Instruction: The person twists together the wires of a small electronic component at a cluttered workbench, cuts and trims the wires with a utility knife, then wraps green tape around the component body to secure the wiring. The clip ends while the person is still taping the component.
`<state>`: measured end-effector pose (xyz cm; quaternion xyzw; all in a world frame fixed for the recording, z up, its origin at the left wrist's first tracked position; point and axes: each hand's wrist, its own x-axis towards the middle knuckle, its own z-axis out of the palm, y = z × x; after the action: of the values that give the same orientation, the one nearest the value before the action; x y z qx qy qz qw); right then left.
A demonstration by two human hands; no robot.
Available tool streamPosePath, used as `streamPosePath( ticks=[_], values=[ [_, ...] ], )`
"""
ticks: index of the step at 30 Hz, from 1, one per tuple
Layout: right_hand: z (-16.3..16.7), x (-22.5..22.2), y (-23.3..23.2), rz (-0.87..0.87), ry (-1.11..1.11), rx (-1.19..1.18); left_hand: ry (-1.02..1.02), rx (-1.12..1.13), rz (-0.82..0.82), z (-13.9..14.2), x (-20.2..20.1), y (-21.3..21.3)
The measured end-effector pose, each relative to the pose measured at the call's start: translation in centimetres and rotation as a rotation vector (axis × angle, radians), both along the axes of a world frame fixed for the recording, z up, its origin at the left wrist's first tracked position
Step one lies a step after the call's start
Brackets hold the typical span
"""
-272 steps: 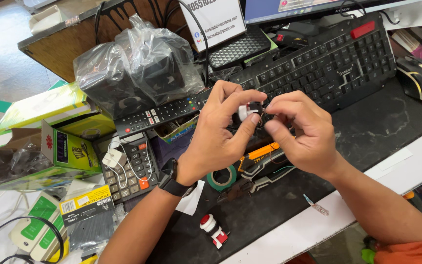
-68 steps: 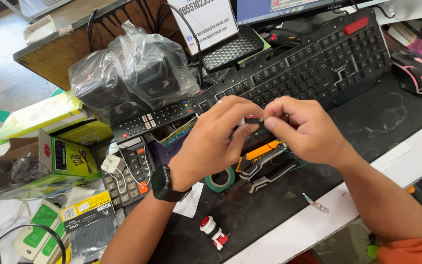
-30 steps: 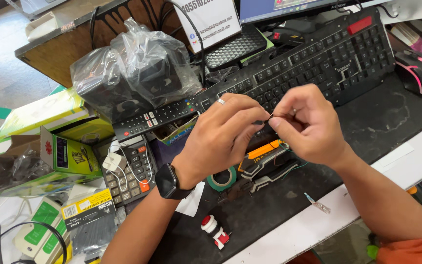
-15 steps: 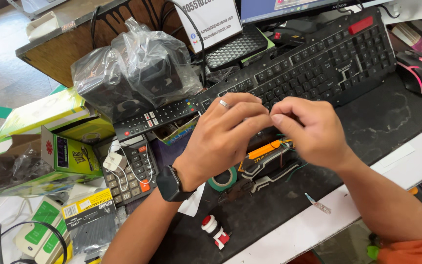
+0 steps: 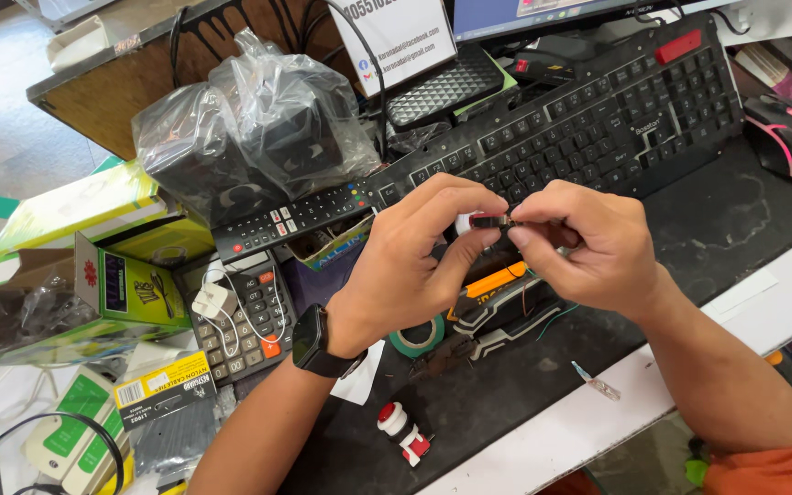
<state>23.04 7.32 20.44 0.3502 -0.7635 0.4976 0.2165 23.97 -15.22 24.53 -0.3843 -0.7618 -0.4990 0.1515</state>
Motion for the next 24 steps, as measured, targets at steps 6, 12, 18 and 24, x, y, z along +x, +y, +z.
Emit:
streamPosePath(
  ticks=[6, 12, 18, 24],
  values=[
    [-1.2, -0.2, 0.7, -0.057, -0.309, -0.009, 0.157, -0.066, -0.001, 0.0, -0.3, 0.0],
    [-1.9, -0.4, 1.0, 0.129, -0.601, -0.3, 0.199, -0.084, 0.026, 0.1, 0.0, 0.1],
    [-1.2, 0.0, -0.2, 0.032, 0.019, -0.131, 0.045, 0.016, 0.04, 0.2, 0.2, 0.2],
    [-0.2, 0.1, -0.8, -0.132, 0.117, -0.013, 0.036, 0.02, 0.038, 0.1, 0.2, 0.2]
  ],
)
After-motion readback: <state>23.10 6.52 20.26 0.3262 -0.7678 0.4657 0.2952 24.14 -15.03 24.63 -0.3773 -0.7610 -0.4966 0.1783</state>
